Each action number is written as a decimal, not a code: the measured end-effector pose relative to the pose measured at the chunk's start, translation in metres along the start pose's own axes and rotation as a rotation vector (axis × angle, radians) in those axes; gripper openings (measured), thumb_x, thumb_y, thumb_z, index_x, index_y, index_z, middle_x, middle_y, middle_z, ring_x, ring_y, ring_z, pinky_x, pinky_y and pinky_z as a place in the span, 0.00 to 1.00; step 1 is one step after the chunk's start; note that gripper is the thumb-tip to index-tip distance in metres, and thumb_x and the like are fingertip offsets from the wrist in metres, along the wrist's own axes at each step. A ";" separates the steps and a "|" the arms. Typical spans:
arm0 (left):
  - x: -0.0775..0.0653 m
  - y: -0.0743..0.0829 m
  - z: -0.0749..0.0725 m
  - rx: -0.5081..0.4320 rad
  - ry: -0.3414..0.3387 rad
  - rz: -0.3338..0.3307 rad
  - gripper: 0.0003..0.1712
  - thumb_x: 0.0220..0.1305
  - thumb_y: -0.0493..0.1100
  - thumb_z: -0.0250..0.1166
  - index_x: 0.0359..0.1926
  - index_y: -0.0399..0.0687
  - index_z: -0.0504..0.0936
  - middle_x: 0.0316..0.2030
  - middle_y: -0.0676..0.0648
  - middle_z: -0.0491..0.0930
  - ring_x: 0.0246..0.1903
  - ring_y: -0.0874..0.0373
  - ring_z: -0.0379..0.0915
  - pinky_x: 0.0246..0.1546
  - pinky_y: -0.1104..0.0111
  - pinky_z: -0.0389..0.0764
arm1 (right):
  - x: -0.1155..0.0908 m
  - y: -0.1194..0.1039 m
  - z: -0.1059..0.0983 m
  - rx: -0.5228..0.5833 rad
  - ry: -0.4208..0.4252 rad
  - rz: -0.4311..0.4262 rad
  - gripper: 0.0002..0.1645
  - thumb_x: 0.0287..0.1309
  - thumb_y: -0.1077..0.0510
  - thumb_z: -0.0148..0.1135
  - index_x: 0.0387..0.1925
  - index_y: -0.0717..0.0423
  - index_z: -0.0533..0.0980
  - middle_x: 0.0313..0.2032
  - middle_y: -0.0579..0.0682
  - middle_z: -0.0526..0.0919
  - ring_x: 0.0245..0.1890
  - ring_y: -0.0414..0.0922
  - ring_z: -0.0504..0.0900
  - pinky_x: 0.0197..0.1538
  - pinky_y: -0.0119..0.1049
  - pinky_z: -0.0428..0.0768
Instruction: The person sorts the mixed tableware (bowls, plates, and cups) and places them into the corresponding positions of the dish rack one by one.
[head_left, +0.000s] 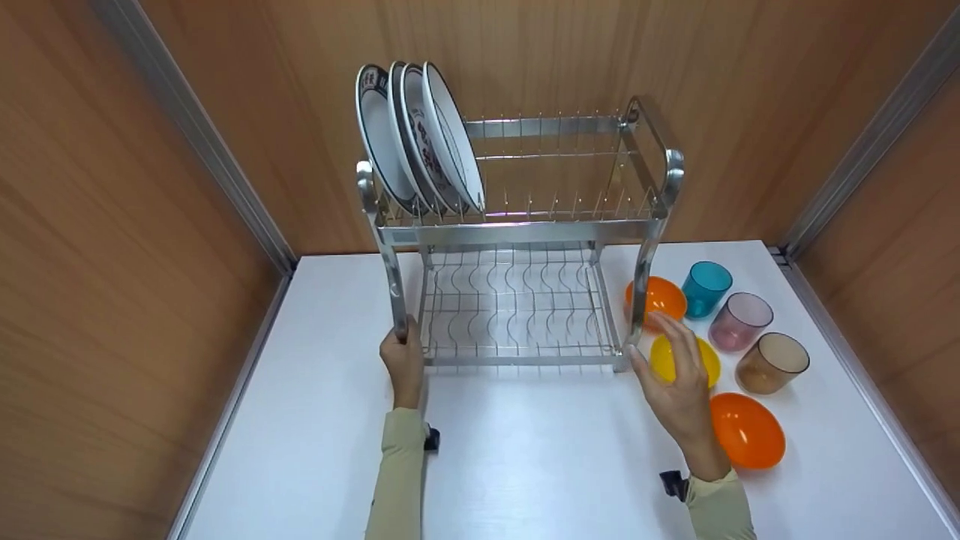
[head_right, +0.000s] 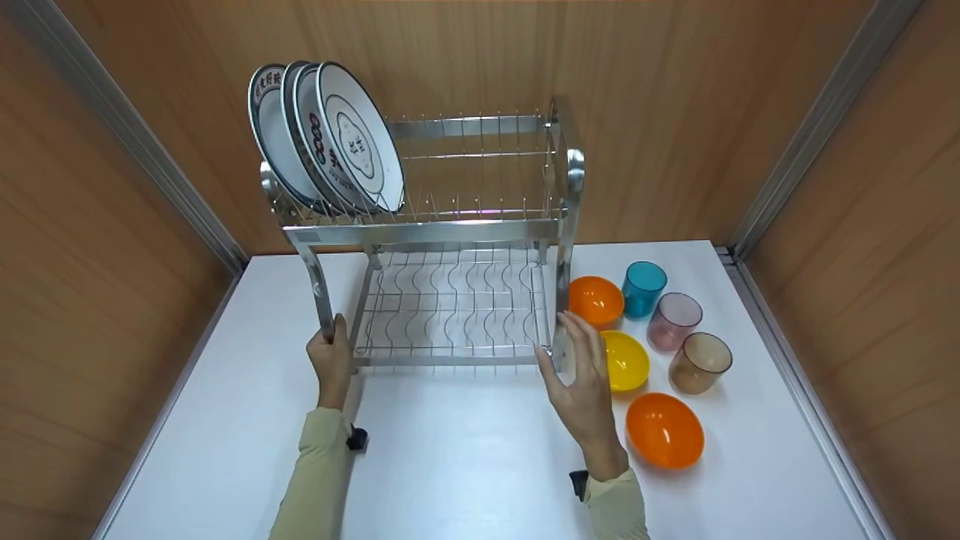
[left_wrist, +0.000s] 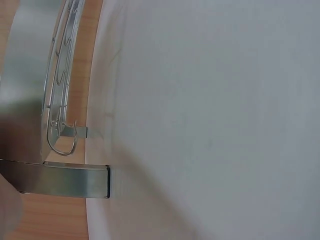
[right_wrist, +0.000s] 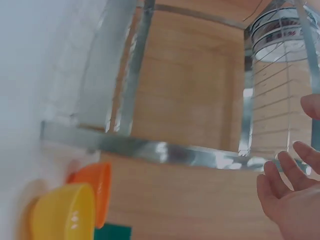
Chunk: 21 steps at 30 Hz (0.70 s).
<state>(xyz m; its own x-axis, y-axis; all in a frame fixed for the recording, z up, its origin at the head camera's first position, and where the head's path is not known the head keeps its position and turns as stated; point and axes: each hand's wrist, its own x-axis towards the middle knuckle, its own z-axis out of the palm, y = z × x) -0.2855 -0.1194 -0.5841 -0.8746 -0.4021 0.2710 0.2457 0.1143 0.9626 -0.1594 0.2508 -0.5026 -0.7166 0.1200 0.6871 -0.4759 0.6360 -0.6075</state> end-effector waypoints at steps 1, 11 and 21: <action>0.001 -0.004 -0.001 0.003 -0.001 -0.014 0.22 0.68 0.49 0.56 0.18 0.47 0.65 0.15 0.52 0.62 0.16 0.60 0.57 0.16 0.71 0.61 | -0.005 0.004 -0.003 -0.012 0.006 0.029 0.37 0.49 0.68 0.70 0.62 0.58 0.68 0.61 0.52 0.71 0.61 0.47 0.67 0.64 0.25 0.62; -0.003 -0.002 -0.002 0.033 0.007 -0.060 0.22 0.68 0.56 0.55 0.23 0.45 0.67 0.20 0.50 0.63 0.22 0.56 0.61 0.22 0.68 0.64 | -0.045 0.044 -0.041 -0.165 0.108 0.286 0.39 0.52 0.56 0.70 0.65 0.54 0.65 0.62 0.53 0.68 0.60 0.49 0.67 0.67 0.42 0.62; -0.001 -0.022 -0.004 0.053 0.019 -0.064 0.26 0.62 0.64 0.57 0.27 0.46 0.70 0.23 0.48 0.66 0.26 0.55 0.63 0.26 0.67 0.66 | -0.073 0.075 -0.086 -0.357 -0.058 0.905 0.56 0.57 0.31 0.53 0.72 0.60 0.44 0.68 0.68 0.48 0.64 0.65 0.48 0.64 0.65 0.52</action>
<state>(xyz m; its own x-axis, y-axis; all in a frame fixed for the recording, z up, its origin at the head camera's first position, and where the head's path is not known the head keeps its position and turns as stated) -0.2883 -0.1251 -0.6056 -0.8793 -0.4275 0.2098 0.1670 0.1358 0.9766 -0.0988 0.3556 -0.5643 -0.7636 0.6456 -0.0062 0.4428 0.5167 -0.7328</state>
